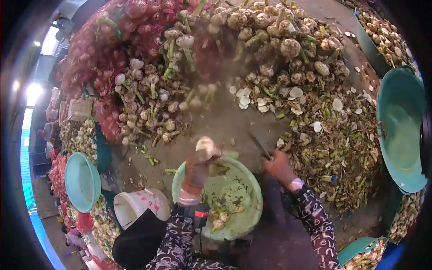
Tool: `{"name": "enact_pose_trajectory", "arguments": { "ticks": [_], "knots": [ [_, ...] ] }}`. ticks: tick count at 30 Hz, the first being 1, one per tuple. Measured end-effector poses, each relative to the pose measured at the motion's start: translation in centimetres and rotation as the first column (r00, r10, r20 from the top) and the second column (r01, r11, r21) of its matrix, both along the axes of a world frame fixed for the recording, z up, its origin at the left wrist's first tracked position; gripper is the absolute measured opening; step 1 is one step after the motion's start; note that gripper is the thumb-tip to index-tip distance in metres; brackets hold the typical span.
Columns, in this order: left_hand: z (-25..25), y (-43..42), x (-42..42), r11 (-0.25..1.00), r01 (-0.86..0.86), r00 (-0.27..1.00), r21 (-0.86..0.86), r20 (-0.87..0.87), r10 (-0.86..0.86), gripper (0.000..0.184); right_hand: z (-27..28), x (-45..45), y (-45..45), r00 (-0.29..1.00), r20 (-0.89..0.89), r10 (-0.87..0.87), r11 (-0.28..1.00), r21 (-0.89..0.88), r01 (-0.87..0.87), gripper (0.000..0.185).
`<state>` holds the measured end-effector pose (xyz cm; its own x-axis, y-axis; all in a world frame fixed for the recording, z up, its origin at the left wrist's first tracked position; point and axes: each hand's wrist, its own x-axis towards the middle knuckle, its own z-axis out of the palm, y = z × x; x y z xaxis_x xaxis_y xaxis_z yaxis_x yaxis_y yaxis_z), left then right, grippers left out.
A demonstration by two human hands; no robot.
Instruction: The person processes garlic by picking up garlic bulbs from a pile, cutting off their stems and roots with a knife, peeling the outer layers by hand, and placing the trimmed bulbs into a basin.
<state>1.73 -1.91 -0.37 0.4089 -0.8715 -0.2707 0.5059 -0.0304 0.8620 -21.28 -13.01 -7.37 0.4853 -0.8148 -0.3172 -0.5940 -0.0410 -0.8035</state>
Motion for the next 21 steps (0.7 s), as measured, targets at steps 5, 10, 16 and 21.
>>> {"name": "enact_pose_trajectory", "arguments": {
  "ticks": [5, 10, 16, 21],
  "knots": [
    [-2.1, 0.6, -0.2, 0.963, -0.269, 0.860, 0.012, -0.447, 0.246, 0.037, 1.9, 2.7, -1.2, 1.000, 0.000, 0.026, 1.000, -0.005, -0.026, 0.037],
    [-2.1, -0.2, -1.0, 0.970, -0.234, 0.794, 0.059, -0.564, 0.226, 0.038, 13.6, 5.5, -4.3, 0.831, 0.546, -0.111, 0.985, -0.054, 0.167, 0.033],
    [3.5, 0.8, 0.0, 0.985, 0.111, 0.928, -0.134, -0.341, -0.151, 0.047, 2.3, 3.0, -2.0, 0.942, -0.172, 0.288, 0.947, -0.093, -0.307, 0.040],
    [2.9, 0.9, 6.5, 0.652, 0.577, 0.388, 0.491, 0.537, -0.749, 0.052, 0.4, 0.9, -0.5, 0.924, -0.306, 0.227, 0.967, 0.182, -0.177, 0.041]
  ]
}}
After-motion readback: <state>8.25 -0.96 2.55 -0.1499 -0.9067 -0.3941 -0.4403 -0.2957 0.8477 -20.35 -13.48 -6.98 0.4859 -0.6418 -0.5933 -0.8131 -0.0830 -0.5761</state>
